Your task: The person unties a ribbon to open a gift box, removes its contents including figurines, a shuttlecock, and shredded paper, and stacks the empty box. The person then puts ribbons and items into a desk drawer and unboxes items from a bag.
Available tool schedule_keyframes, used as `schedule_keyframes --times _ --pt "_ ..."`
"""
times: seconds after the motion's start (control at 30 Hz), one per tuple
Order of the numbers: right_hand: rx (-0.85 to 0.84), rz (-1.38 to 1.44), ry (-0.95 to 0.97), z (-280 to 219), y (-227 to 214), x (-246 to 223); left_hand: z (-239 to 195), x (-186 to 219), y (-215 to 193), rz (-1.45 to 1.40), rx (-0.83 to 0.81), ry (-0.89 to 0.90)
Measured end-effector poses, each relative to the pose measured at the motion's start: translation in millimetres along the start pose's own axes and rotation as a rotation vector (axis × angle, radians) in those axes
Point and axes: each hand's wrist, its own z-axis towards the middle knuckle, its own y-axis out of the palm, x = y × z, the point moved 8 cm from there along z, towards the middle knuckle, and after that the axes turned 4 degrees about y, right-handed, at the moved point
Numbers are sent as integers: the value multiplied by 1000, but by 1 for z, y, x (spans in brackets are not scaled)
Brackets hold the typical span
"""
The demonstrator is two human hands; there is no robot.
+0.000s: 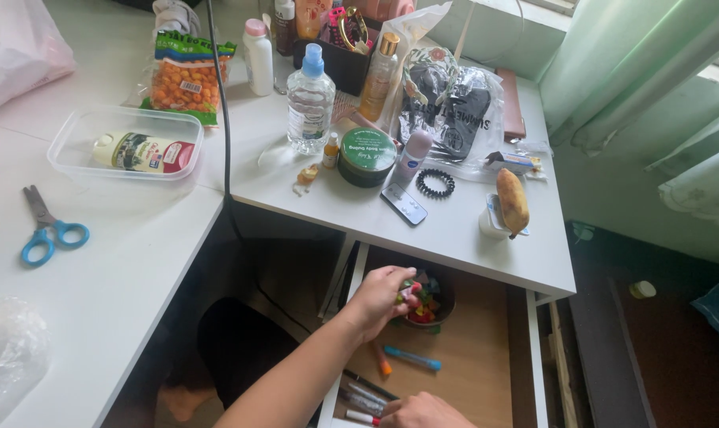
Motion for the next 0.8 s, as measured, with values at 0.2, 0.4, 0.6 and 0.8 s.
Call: schedule_keyframes --times 0.2,0.4,0.6,0.8 --pt "-212 4 43 -1 25 20 3 19 14 470 132 12" --pt "-302 -40 98 -2 20 26 7 28 11 689 218 138" --pt "-328 -27 -13 40 15 46 16 19 23 902 173 476" --pt "-410 -107 171 87 -24 15 1 25 34 947 63 625"
